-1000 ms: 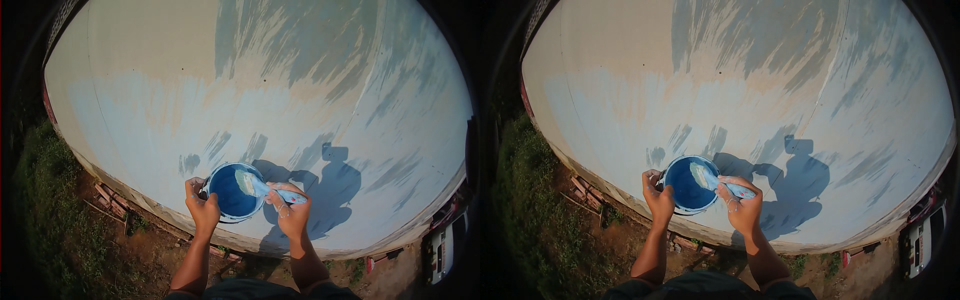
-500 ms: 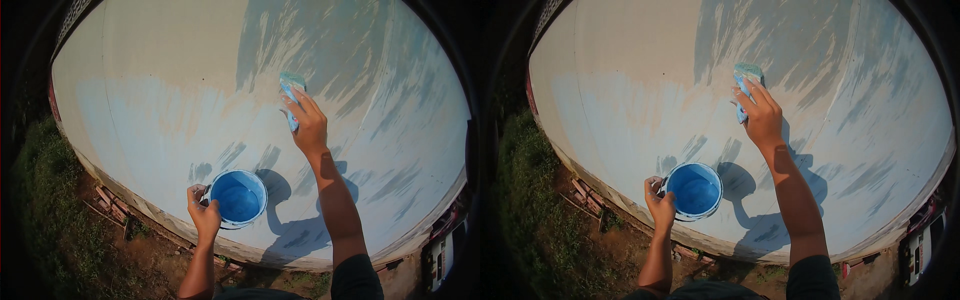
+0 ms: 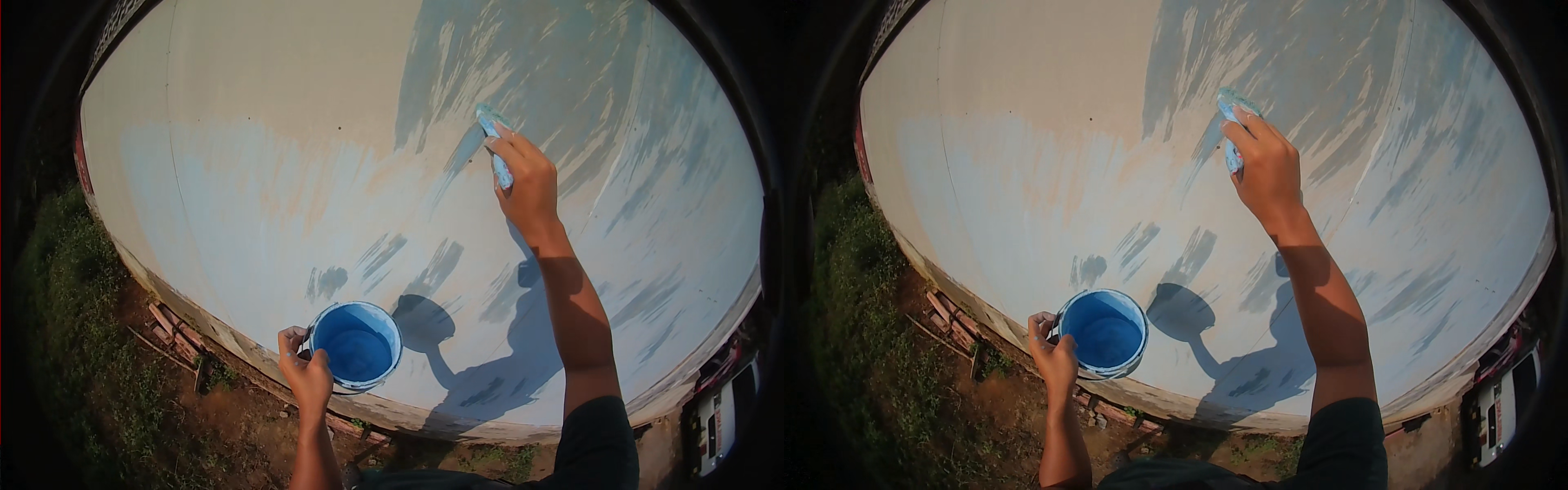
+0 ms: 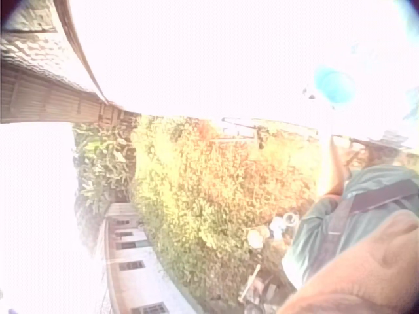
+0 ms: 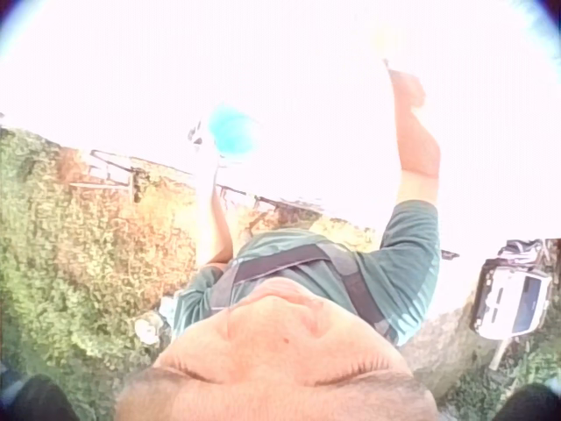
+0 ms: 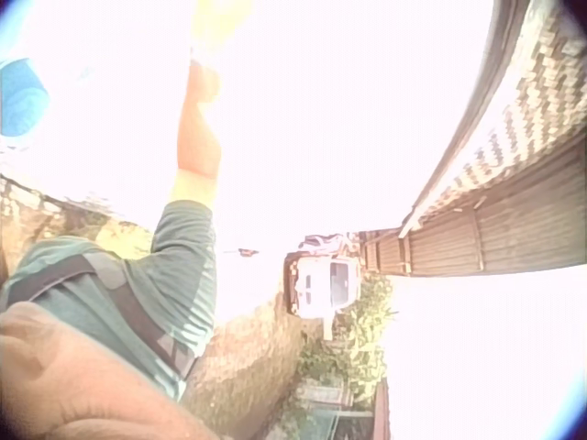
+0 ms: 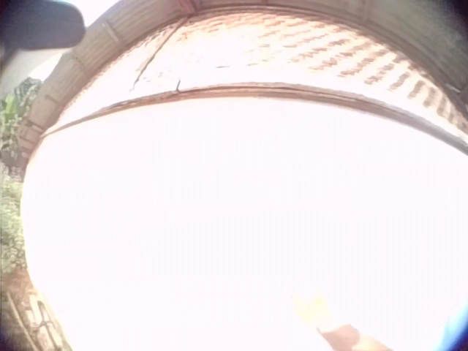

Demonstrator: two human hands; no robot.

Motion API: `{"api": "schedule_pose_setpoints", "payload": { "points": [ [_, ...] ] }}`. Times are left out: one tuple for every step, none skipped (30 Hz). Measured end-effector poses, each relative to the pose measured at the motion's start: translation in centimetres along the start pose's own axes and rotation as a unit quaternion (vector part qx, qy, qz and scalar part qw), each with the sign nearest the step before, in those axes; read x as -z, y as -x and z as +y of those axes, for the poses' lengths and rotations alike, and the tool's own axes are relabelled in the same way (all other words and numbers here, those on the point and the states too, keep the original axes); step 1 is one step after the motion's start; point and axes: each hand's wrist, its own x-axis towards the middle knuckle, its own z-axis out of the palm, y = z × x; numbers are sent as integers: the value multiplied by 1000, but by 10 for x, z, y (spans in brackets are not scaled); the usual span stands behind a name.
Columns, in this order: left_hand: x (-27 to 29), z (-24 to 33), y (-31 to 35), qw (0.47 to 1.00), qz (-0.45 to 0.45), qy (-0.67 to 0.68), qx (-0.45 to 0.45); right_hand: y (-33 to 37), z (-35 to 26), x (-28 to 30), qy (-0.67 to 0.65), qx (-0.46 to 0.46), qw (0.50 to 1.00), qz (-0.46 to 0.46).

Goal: The person paints an exterior wall with light blue paint using a brush, dipping it into a small bucket of paint and applying it to the wall.

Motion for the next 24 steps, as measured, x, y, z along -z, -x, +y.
{"api": "schedule_pose_setpoints", "payload": {
  "points": [
    [-2, 0, 0, 1000, 1, 15, 8, -2, 3, -4, 0, 0, 1000, -2],
    [-4, 1, 0, 999, 3, 30, 15, -1, 5, -9, 48, 12, 999, 23],
    [-5, -1, 1, 999, 3, 28, 16, 2, 4, -17, 93, 24, 994, 49],
    [-5, -5, 1, 999, 22, 29, 9, 15, -6, -36, 90, 42, 995, 26],
    [-6, -8, 1, 999, 40, 33, 1, 36, -22, -57, 88, 62, 994, 2],
    [-7, -8, 0, 999, 41, 33, 2, 59, -41, -74, 75, 88, 993, -30],
    [-9, -8, 0, 999, 40, 31, -4, 85, -58, -90, 69, 131, 987, -63],
    [-8, -7, 2, 999, 40, 25, -9, 104, -76, -97, 9, 155, 982, -109],
    [-3, -5, 7, 999, 41, 23, -5, 109, -88, -92, -53, 141, 971, -186],
    [0, -3, 4, 1000, 23, -4, -9, 97, -92, -85, -54, 142, 972, -181],
    [3, -1, 1, 999, 5, -31, -14, 83, -92, -76, -137, 30, 955, -263],
    [7, 1, -1, 999, 9, -32, -19, 66, -91, -66, -216, -81, 912, -338],
    [9, 3, 0, 994, -22, -96, -40, 49, -77, -57, -199, -78, 932, -293],
    [12, 7, 0, 984, -52, -161, -60, 29, -62, -47, -201, -121, 933, -275],
    [5, 33, 3, 982, -81, -172, -14, 13, -44, -37, -184, -134, 949, -220],
    [6, 35, 1, 982, -77, -174, -17, -3, -29, -29, -155, -99, 969, -167],
    [7, 36, -1, 968, -101, -212, -86, -16, -18, -23, -122, -65, 984, -116],
    [12, 36, -1, 948, -123, -251, -152, -24, -14, -22, -127, -66, 983, -116],
    [14, 35, -3, 947, -121, -255, -150, -31, -11, -22, -55, -9, 998, -29],
    [15, 33, -8, 943, -118, -262, -168, -33, -10, -22, 18, 46, 997, 59],
    [15, 31, -11, 938, -116, -268, -186, -26, -11, -32, 43, 35, 997, 48],
    [15, 31, -13, 937, -115, -272, -185, -14, -15, -51, 39, 33, 997, 49],
    [13, 31, -14, 964, -98, -202, -140, 4, -21, -73, 74, 65, 994, 51],
    [9, 32, -15, 984, -82, -130, -92, 23, -28, -92, 110, 98, 988, 53]
  ]
}}
